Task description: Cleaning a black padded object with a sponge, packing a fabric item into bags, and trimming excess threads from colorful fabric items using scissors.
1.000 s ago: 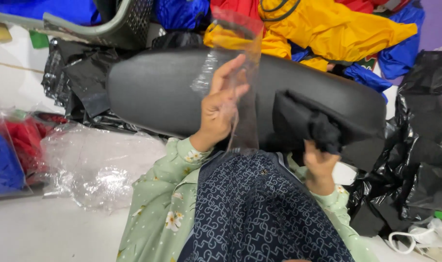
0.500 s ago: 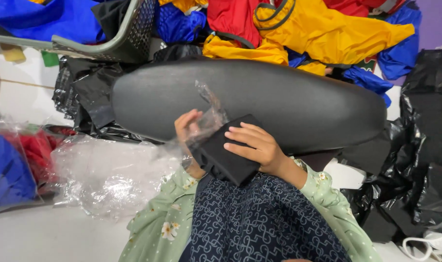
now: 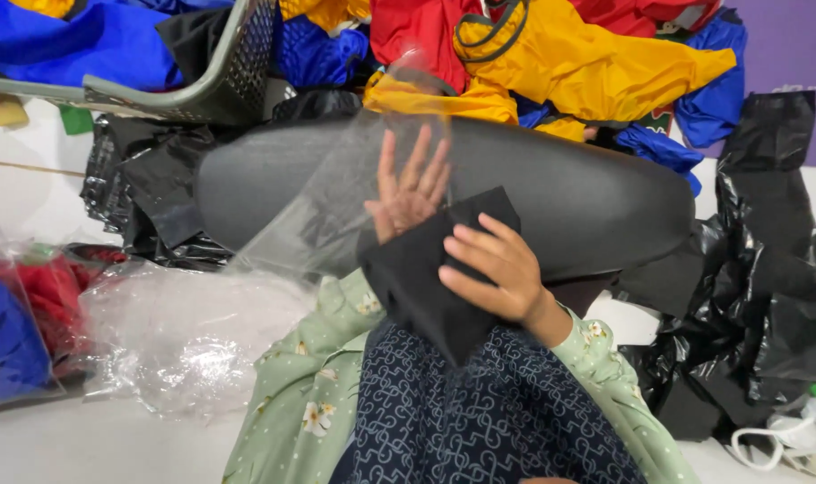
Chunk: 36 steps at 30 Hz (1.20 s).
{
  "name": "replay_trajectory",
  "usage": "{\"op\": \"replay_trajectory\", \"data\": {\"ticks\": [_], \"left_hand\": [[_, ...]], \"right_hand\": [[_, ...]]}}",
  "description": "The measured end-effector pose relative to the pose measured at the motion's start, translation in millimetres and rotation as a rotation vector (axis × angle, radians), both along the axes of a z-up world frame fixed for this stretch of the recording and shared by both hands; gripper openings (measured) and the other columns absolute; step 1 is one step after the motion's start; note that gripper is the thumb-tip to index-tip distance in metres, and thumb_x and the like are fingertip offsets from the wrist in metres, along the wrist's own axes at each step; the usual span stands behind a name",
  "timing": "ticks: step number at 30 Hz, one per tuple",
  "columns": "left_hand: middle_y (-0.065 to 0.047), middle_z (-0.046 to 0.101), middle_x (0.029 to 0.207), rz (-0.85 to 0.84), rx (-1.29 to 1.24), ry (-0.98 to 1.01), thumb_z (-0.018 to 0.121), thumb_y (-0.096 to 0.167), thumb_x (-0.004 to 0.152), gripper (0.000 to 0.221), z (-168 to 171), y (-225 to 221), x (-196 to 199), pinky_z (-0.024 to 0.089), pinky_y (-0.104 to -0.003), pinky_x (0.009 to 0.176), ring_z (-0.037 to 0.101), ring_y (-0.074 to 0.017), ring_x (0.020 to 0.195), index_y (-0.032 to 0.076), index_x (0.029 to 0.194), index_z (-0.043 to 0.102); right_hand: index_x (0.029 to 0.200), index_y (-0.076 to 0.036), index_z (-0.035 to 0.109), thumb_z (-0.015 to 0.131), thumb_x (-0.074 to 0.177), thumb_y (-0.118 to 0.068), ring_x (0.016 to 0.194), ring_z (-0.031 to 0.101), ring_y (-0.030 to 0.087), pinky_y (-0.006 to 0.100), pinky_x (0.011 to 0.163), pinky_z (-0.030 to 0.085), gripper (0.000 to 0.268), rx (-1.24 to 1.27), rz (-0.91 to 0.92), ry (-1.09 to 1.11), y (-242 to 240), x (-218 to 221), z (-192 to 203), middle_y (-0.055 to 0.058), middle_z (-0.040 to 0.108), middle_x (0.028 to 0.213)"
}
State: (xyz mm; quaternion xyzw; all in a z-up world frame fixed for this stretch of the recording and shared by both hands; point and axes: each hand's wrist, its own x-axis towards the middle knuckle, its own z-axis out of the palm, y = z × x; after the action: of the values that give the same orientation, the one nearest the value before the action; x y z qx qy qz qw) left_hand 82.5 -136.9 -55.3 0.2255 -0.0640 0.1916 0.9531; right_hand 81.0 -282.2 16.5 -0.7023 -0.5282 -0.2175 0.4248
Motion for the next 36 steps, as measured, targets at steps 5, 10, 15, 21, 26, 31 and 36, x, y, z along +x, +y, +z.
{"op": "replay_trajectory", "data": {"ticks": [5, 10, 15, 21, 26, 31, 36], "left_hand": [[-0.028, 0.044, 0.155, -0.064, -0.197, 0.667, 0.041, 0.036, 0.108, 0.056, -71.3, -1.3, -32.5, 0.044, -0.053, 0.113, 0.05, -0.0436, 0.138, 0.01, 0.158, 0.038], [-0.025, 0.027, 0.166, -0.136, -0.074, 0.289, 0.029, 0.057, 0.108, 0.072, -58.5, 17.2, -42.2, 0.048, -0.058, 0.112, 0.04, -0.0445, 0.146, 0.015, 0.166, 0.017], [-0.022, 0.023, 0.169, -0.094, 0.041, 0.165, 0.025, 0.063, 0.106, 0.073, -4.3, 26.2, -21.5, 0.052, -0.061, 0.109, 0.04, -0.0476, 0.147, 0.025, 0.166, 0.009], [-0.031, 0.01, 0.169, -0.09, 0.003, 0.015, 0.027, 0.057, 0.107, 0.076, 12.2, 13.1, -15.6, 0.054, -0.055, 0.107, 0.036, -0.0503, 0.147, 0.018, 0.166, 0.001], [-0.033, 0.028, 0.163, -0.071, 0.236, 0.064, 0.038, 0.055, 0.105, 0.082, -8.6, 31.1, -28.6, 0.052, -0.052, 0.11, 0.047, -0.0448, 0.142, 0.01, 0.166, 0.006], [-0.029, 0.029, 0.165, 0.144, 0.534, 0.15, 0.052, 0.025, 0.101, 0.081, -14.8, 105.0, -55.1, 0.053, -0.051, 0.11, 0.051, -0.044, 0.141, 0.014, 0.166, 0.005], [-0.038, 0.031, 0.158, 0.923, 1.807, 0.013, 0.092, 0.011, 0.078, 0.105, -45.3, 148.7, -79.2, 0.042, -0.066, 0.112, 0.04, -0.0599, 0.14, 0.034, 0.16, 0.03]], "right_hand": [[0.115, -0.009, 0.078, 0.055, 0.107, -0.023, 0.113, 0.071, 0.037, 0.053, 0.1, 0.052, 0.028, -0.093, -0.096, 0.043, 12.4, 24.0, -2.6, 0.019, 0.074, 0.12], [0.118, 0.001, 0.076, 0.062, 0.103, -0.022, 0.108, 0.072, 0.04, 0.05, 0.094, 0.057, 0.03, 0.034, -0.118, 0.323, 11.4, 24.3, -0.9, 0.021, 0.073, 0.123], [0.136, -0.002, 0.061, 0.062, 0.101, -0.006, 0.127, 0.063, 0.032, 0.054, 0.107, 0.053, 0.035, 0.644, -0.039, 1.23, -19.2, 23.9, -54.8, 0.018, 0.067, 0.133], [0.144, -0.001, 0.055, 0.06, 0.096, -0.001, 0.122, 0.063, 0.041, 0.065, 0.097, 0.053, 0.048, 0.741, 0.138, 1.759, -31.8, -0.2, -109.1, 0.024, 0.065, 0.134], [0.128, 0.0, 0.067, 0.07, 0.093, -0.003, 0.116, 0.066, 0.029, 0.049, 0.1, 0.054, 0.035, 0.402, 0.058, 1.482, -18.8, 18.7, -53.0, 0.019, 0.072, 0.119], [0.105, 0.004, 0.076, 0.078, 0.081, 0.005, 0.096, 0.059, 0.017, 0.042, 0.087, 0.054, 0.024, -0.023, -0.117, 1.151, -52.1, 54.6, -12.2, 0.016, 0.075, 0.093], [0.106, 0.003, 0.075, 0.085, 0.087, 0.001, 0.1, 0.07, 0.048, 0.045, 0.083, 0.053, 0.021, -0.318, -0.226, 0.631, -51.0, 94.8, 59.9, 0.022, 0.072, 0.102]]}}
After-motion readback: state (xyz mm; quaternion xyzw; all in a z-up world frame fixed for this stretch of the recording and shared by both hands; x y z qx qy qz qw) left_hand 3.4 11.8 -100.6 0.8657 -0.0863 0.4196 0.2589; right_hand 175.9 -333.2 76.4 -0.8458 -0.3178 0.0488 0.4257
